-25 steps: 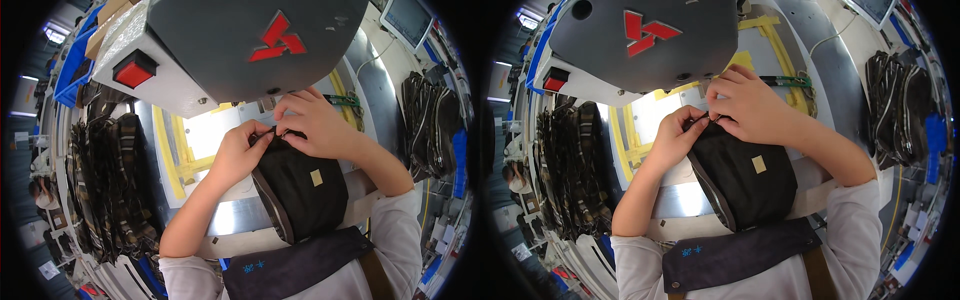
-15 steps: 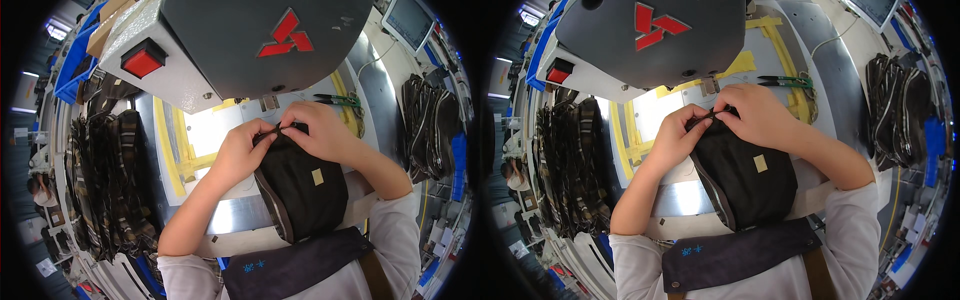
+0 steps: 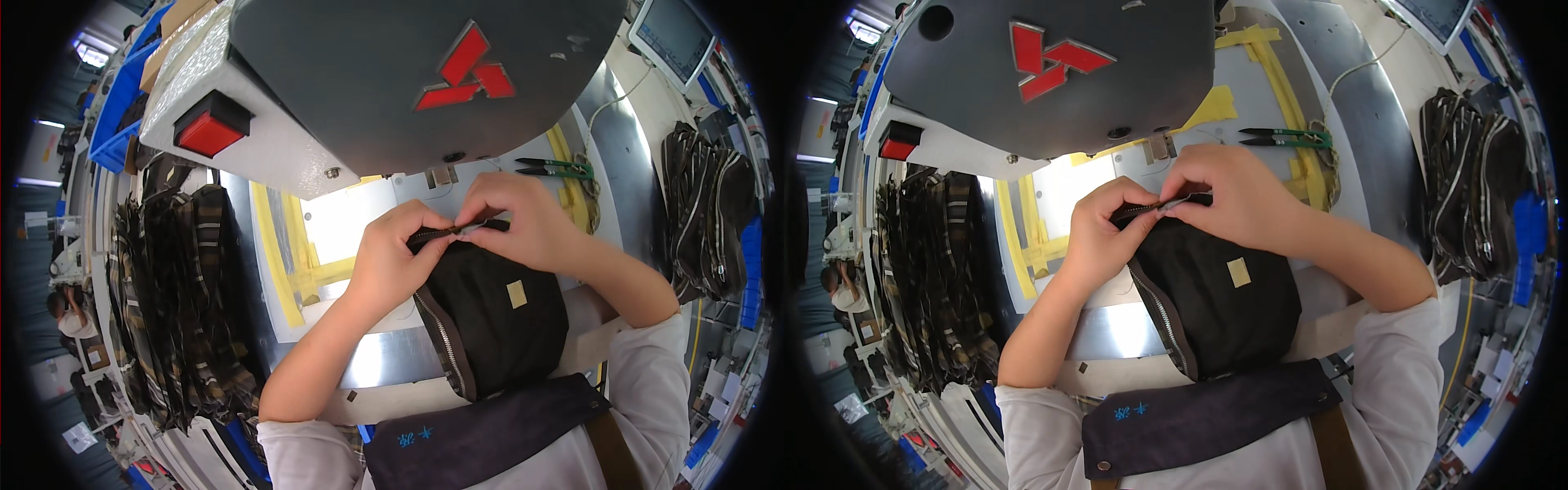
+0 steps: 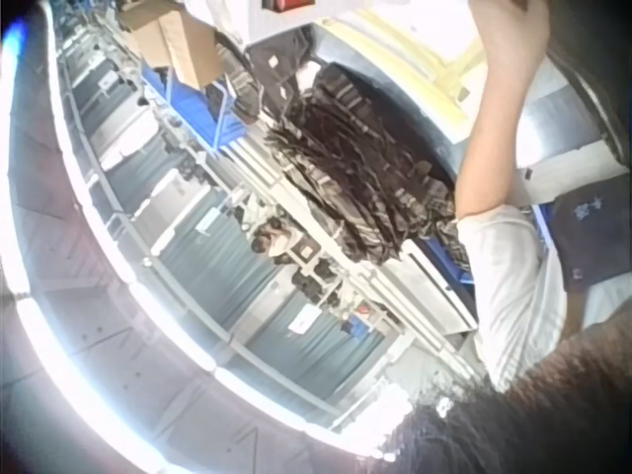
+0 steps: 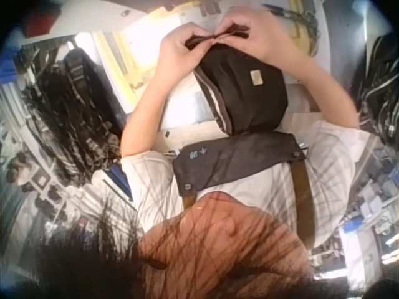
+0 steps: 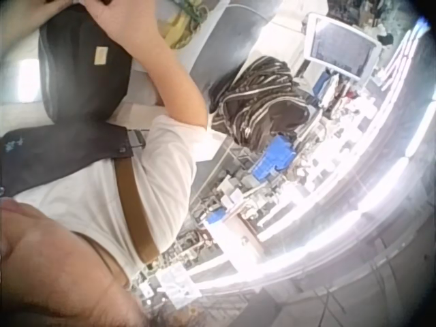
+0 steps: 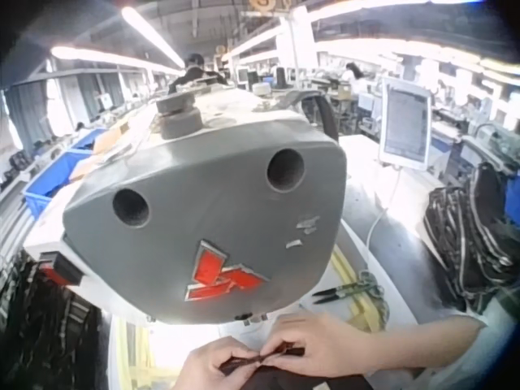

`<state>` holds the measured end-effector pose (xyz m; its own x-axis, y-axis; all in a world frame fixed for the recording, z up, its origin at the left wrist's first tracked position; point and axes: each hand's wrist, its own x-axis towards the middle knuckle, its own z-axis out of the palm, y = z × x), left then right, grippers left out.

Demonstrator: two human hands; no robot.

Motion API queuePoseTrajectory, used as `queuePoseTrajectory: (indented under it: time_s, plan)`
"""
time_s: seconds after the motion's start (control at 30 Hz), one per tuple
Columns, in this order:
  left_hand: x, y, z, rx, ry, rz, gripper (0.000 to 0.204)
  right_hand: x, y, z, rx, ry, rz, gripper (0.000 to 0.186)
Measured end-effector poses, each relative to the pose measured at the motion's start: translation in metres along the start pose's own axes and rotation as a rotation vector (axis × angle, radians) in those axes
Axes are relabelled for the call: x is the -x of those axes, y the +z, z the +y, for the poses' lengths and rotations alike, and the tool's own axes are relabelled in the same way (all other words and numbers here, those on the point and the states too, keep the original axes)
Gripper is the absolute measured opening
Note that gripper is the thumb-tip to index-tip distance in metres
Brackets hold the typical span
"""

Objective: The person operates a sewing machine to stitch a black bag, repeatedly adjusting the fabric and cutting threads with shears. They handle multiple bags, moving finished ones aside and picking up new ones to continue the sewing process.

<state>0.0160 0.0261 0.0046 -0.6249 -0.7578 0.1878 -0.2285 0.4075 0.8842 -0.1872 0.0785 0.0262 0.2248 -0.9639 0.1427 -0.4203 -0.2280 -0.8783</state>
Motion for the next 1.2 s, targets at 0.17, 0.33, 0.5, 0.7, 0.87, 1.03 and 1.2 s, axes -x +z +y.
queuePoseTrajectory:
  time_s: [0.17,0.33,0.5,0.7,0.87,1.03,1.2]
  plan:
    - [0.004,0.003,-0.002,-0.133,0.337,0.089,0.022,0.017,0.001,0.002,0.518,-0.642,0.050,0.020]
    - [0.004,0.006,-0.005,-0.178,0.491,0.180,0.026,0.020,0.004,0.000,0.616,-0.832,0.151,0.019]
    - [0.003,0.007,-0.005,-0.208,0.511,0.213,0.028,0.019,0.007,0.002,0.639,-0.844,0.204,0.015]
    - [0.003,0.003,0.002,-0.203,0.381,0.089,0.029,0.020,0.005,0.001,0.508,-0.636,0.140,0.013]
    - [-0.001,0.001,0.004,0.010,0.025,-0.038,0.019,0.012,0.005,0.003,0.175,-0.150,0.120,0.013]
    - [-0.002,-0.004,0.005,0.194,-0.256,-0.149,0.014,0.006,0.004,0.006,-0.142,0.193,0.026,0.015]
    - [-0.003,-0.002,0.008,0.106,-0.306,-0.160,0.015,0.003,0.004,0.005,-0.025,0.175,0.010,0.018]
